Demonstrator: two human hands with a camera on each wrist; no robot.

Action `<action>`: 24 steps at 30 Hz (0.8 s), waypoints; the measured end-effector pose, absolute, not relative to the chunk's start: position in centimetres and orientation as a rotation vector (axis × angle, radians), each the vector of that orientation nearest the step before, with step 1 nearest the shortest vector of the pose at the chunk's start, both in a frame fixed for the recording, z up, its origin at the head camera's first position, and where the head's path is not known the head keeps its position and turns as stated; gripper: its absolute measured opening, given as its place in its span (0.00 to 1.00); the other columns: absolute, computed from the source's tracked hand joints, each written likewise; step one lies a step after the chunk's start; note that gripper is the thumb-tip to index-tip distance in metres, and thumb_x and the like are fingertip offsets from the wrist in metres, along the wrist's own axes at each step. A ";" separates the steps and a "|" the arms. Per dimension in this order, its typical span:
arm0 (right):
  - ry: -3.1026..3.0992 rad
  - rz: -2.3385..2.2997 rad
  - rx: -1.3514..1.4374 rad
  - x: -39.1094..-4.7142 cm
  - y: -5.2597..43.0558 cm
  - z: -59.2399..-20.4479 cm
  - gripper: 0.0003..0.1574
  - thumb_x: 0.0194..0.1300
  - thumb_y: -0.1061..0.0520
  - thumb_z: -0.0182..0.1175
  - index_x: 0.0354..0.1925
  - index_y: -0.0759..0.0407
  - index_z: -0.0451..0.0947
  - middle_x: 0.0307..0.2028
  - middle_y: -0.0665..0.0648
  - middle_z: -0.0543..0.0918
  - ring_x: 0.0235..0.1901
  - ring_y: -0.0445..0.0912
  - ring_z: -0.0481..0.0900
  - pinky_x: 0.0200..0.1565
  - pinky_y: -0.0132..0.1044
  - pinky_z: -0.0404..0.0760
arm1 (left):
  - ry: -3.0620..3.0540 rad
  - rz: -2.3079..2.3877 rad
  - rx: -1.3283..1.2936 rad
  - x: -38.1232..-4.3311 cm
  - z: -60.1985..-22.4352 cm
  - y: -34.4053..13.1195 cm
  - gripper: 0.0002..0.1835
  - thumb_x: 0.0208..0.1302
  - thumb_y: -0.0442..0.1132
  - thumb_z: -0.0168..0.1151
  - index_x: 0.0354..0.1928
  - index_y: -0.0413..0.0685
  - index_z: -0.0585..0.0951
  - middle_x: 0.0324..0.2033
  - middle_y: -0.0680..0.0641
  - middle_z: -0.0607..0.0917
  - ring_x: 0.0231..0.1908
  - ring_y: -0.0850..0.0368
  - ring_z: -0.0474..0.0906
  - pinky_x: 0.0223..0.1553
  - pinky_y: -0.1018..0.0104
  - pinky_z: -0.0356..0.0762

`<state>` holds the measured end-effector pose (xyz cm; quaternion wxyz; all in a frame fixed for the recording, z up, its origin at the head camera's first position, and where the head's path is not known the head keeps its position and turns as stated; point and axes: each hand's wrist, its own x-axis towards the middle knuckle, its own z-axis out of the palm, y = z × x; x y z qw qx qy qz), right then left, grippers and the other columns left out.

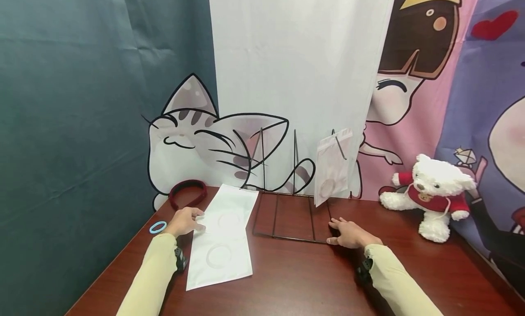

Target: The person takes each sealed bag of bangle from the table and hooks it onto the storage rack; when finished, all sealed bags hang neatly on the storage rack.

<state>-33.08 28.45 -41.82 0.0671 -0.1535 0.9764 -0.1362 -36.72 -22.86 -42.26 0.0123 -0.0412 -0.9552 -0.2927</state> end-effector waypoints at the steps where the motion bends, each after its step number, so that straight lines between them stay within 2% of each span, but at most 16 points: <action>1: 2.944 -0.409 -0.467 -33.0 28.5 -41.8 0.43 0.62 0.47 0.68 0.66 0.71 0.70 0.70 0.74 0.67 0.72 0.74 0.57 0.69 0.68 0.61 | -2.986 -0.907 -0.130 -36.8 -42.3 -22.8 0.25 0.54 0.37 0.76 0.55 0.39 0.83 0.51 0.35 0.85 0.51 0.43 0.79 0.52 0.46 0.81; 7: 2.940 -0.411 -0.442 -33.1 28.6 -41.9 0.43 0.62 0.46 0.68 0.67 0.69 0.71 0.71 0.73 0.67 0.73 0.73 0.56 0.69 0.68 0.60 | -2.977 -0.935 -0.116 -37.0 -42.7 -22.8 0.27 0.51 0.34 0.77 0.56 0.40 0.83 0.51 0.33 0.83 0.50 0.40 0.78 0.52 0.45 0.80; 15: 2.940 -0.416 -0.434 -33.4 28.6 -41.9 0.42 0.62 0.46 0.69 0.67 0.68 0.72 0.71 0.72 0.68 0.73 0.73 0.56 0.69 0.68 0.61 | -2.877 -1.145 -0.074 -37.0 -43.2 -23.6 0.21 0.51 0.27 0.73 0.50 0.40 0.85 0.44 0.37 0.83 0.45 0.45 0.75 0.42 0.55 0.79; 21: 2.939 -0.432 -0.421 -33.3 28.6 -42.0 0.42 0.61 0.46 0.69 0.66 0.67 0.72 0.71 0.72 0.68 0.73 0.74 0.56 0.69 0.69 0.61 | -2.875 -1.216 -0.045 -37.0 -43.4 -23.9 0.16 0.59 0.32 0.66 0.51 0.40 0.83 0.41 0.40 0.82 0.43 0.48 0.76 0.41 0.59 0.76; 24: 2.940 -0.433 -0.419 -33.3 28.6 -42.0 0.42 0.61 0.46 0.69 0.66 0.67 0.72 0.71 0.72 0.68 0.73 0.74 0.56 0.69 0.69 0.61 | -2.900 -1.216 -0.036 -37.1 -43.1 -23.7 0.17 0.64 0.37 0.64 0.54 0.37 0.81 0.45 0.36 0.83 0.42 0.47 0.78 0.43 0.56 0.79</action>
